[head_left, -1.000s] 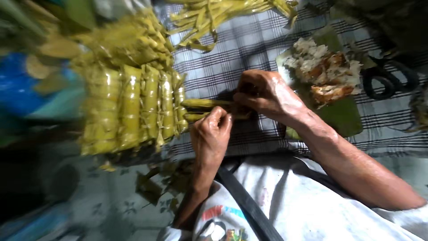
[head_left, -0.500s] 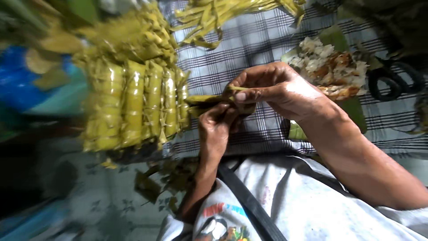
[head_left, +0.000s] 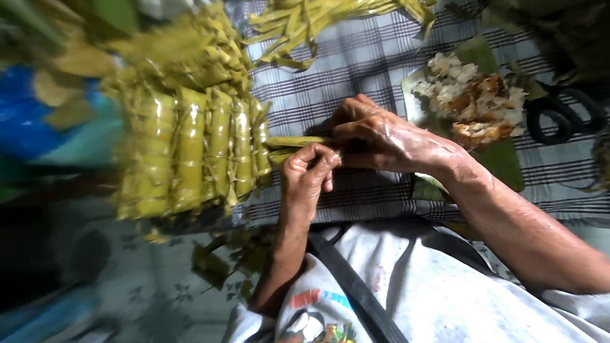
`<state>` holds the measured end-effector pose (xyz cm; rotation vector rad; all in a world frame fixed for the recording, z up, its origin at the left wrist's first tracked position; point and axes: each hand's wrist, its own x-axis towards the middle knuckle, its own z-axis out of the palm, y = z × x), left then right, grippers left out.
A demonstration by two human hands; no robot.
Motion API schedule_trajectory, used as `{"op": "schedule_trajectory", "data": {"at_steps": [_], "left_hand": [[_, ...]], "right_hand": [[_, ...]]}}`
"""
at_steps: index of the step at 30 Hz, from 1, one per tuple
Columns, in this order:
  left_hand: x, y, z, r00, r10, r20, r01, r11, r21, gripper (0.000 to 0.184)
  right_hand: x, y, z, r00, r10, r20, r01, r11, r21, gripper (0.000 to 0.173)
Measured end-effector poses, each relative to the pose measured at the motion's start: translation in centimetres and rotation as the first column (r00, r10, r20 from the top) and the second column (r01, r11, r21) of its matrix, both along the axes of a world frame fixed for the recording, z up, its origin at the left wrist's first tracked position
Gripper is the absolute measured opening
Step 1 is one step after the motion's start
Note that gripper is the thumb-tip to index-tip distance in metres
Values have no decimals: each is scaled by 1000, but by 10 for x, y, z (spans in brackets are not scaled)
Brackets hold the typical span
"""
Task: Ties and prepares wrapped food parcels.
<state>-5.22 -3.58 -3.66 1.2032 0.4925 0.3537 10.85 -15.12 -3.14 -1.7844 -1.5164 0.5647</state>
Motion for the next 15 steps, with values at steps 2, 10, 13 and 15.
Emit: {"op": "schedule_trajectory", "data": {"at_steps": [2, 10, 13, 15], "left_hand": [[0, 0, 1, 1000, 3, -1, -3, 1000, 8, 20], [1, -2, 0, 999, -24, -36, 26, 998, 50, 16], [-3, -4, -1, 998, -31, -61, 40, 987, 155, 15], [-8, -7, 0, 990, -21, -141, 64, 949, 308, 14]], "right_hand": [[0, -1, 7, 998, 5, 59, -2, 999, -46, 16], [6, -2, 19, 995, -37, 89, 36, 999, 13, 9], [20, 1, 22, 989, -88, 122, 85, 996, 31, 12], [31, 3, 20, 975, -128, 183, 128, 992, 15, 16]]}}
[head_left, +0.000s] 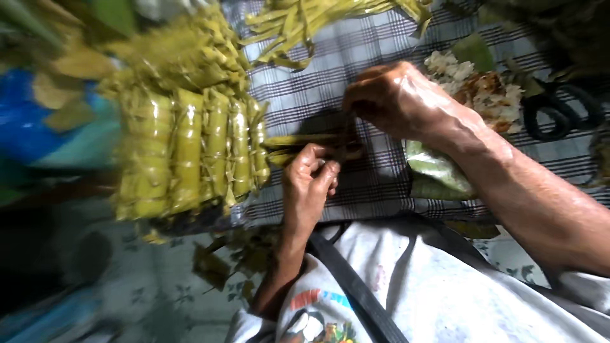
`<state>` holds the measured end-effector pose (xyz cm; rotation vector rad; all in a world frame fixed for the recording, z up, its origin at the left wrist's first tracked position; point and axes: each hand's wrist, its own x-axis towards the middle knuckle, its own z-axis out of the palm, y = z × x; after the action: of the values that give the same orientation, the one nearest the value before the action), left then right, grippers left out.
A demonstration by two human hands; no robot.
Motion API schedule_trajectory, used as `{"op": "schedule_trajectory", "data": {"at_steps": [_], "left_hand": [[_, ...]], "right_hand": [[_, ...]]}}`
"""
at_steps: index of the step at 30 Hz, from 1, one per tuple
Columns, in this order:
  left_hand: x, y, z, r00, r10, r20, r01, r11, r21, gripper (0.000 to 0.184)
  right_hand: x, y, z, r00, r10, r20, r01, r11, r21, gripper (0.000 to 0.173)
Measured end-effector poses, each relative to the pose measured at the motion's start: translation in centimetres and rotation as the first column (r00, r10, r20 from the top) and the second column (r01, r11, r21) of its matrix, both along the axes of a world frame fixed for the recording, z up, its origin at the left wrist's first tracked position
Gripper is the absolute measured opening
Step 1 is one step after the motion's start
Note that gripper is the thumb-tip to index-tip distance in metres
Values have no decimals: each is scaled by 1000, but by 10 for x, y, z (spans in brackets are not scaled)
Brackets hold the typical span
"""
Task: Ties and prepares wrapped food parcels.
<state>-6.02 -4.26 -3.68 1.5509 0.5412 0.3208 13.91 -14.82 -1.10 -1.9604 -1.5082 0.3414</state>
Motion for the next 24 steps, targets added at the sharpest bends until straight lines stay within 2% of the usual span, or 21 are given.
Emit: {"op": "schedule_trajectory", "data": {"at_steps": [2, 4, 7, 8, 12, 15, 18, 21, 24], "left_hand": [[-6, -1, 0, 994, 7, -106, 17, 974, 226, 11], [-11, 1, -5, 988, 26, -153, 51, 878, 476, 6], [-10, 3, -7, 998, 7, -59, 36, 725, 687, 6], [-8, 3, -6, 1000, -10, -4, 10, 712, 702, 6], [8, 8, -6, 980, -141, 144, 21, 783, 622, 6], [15, 10, -4, 979, -151, 135, 45, 809, 586, 11], [16, 9, -2, 984, -169, 53, 112, 828, 550, 20], [18, 3, 0, 995, -93, 43, 52, 821, 569, 15], [26, -8, 9, 992, 116, -52, -55, 764, 643, 27]], "right_hand": [[9, 3, -4, 998, -45, 49, 48, 998, -47, 16], [11, 6, -14, 994, -48, 97, 54, 997, -63, 16], [6, 10, -25, 988, -48, 149, 62, 994, -89, 18], [5, 9, -24, 988, -51, 149, 68, 991, -112, 18], [1, 7, 3, 999, -27, 23, 32, 968, -249, 17], [3, 6, 27, 999, 1, -50, -13, 970, -244, 14], [5, 6, 55, 999, 42, -15, -45, 976, -214, 14], [-3, 13, 78, 991, 136, 11, -132, 973, -190, 16], [-14, 20, 80, 971, 239, 10, -238, 967, -89, 16]]}}
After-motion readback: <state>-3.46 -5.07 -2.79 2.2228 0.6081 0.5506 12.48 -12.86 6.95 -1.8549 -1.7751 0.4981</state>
